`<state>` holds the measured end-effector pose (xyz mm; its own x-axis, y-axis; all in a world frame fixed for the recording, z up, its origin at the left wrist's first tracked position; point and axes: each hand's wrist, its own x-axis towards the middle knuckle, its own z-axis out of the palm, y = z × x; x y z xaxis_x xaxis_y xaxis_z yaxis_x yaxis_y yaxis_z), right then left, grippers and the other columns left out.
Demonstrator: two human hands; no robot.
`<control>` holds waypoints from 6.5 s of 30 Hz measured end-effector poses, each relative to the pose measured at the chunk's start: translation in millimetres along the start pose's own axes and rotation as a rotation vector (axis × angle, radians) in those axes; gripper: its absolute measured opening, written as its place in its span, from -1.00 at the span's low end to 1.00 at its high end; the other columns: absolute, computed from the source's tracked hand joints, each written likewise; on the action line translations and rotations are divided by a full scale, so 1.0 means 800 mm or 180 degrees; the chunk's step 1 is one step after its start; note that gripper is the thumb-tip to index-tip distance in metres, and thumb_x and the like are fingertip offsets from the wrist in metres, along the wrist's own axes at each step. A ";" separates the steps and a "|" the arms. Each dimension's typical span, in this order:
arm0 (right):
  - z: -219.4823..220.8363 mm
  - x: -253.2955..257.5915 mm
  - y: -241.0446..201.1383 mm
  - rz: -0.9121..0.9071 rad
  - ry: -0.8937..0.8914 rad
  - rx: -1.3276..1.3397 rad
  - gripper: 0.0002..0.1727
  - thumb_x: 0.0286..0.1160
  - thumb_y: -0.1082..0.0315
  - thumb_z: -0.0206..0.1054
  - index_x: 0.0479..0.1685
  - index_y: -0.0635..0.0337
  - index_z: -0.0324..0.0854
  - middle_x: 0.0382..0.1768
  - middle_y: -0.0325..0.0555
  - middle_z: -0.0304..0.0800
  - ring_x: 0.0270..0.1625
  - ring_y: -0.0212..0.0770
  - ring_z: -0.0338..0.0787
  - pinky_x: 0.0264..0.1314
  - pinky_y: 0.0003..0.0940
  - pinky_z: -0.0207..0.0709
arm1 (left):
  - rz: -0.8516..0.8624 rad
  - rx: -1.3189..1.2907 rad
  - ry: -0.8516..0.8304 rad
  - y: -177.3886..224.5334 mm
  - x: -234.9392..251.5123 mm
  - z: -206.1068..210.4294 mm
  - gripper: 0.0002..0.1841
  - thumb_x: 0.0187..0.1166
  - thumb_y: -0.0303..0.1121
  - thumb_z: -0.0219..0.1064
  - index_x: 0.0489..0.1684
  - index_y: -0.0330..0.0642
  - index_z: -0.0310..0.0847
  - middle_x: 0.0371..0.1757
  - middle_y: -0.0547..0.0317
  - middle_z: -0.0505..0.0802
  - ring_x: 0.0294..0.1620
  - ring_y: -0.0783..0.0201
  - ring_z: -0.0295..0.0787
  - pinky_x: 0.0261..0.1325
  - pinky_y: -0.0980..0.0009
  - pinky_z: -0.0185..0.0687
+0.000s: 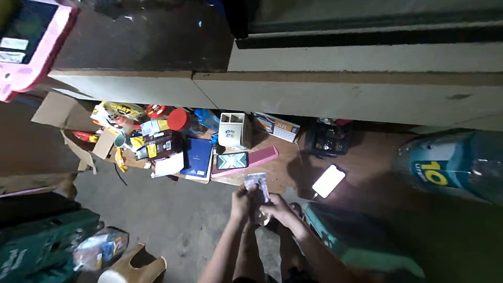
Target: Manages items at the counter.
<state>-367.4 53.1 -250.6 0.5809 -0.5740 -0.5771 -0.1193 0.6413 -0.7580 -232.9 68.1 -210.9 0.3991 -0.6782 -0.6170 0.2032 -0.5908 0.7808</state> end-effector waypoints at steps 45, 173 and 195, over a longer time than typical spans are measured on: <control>-0.229 0.088 0.045 -0.0931 0.2982 0.2271 -0.75 0.74 0.54 0.11 0.28 0.45 0.47 -0.11 0.01 0.66 -0.23 -0.29 0.71 -0.14 -0.37 0.67 | 0.2379 0.5948 -0.3020 0.010 0.176 0.228 -0.82 0.38 -0.73 0.36 -0.14 -0.49 0.80 0.89 -0.06 0.12 0.89 -0.14 -0.07 0.82 -0.08 -0.09; 0.098 0.280 -0.128 -0.0570 0.2518 -0.2729 -0.59 0.56 0.27 0.43 0.20 0.46 0.70 0.15 0.45 0.78 0.31 0.42 0.72 0.42 0.42 0.41 | 0.0966 0.3489 -0.2285 -0.055 0.196 -0.238 -0.62 0.77 -0.33 0.13 0.34 -0.43 0.64 0.52 -0.31 0.63 0.57 -0.19 0.55 0.63 -0.05 0.37; 0.065 0.242 -0.146 -0.1016 0.2268 -0.0339 -0.46 0.66 0.60 0.05 0.66 0.28 0.32 0.49 0.22 0.54 0.22 -0.09 0.70 0.26 -0.16 0.59 | 0.1012 0.2128 -0.1669 0.034 0.220 -0.177 -0.67 0.77 -0.51 0.06 0.32 -0.53 0.59 0.07 -0.28 0.82 0.08 0.12 0.78 0.32 0.23 0.60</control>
<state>-199.1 -107.1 -257.9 -0.0517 -0.9334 -0.3551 -0.1310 0.3588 -0.9242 -30.5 -6.0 -284.4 -0.1440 -0.8680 -0.4753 -0.4739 -0.3612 0.8031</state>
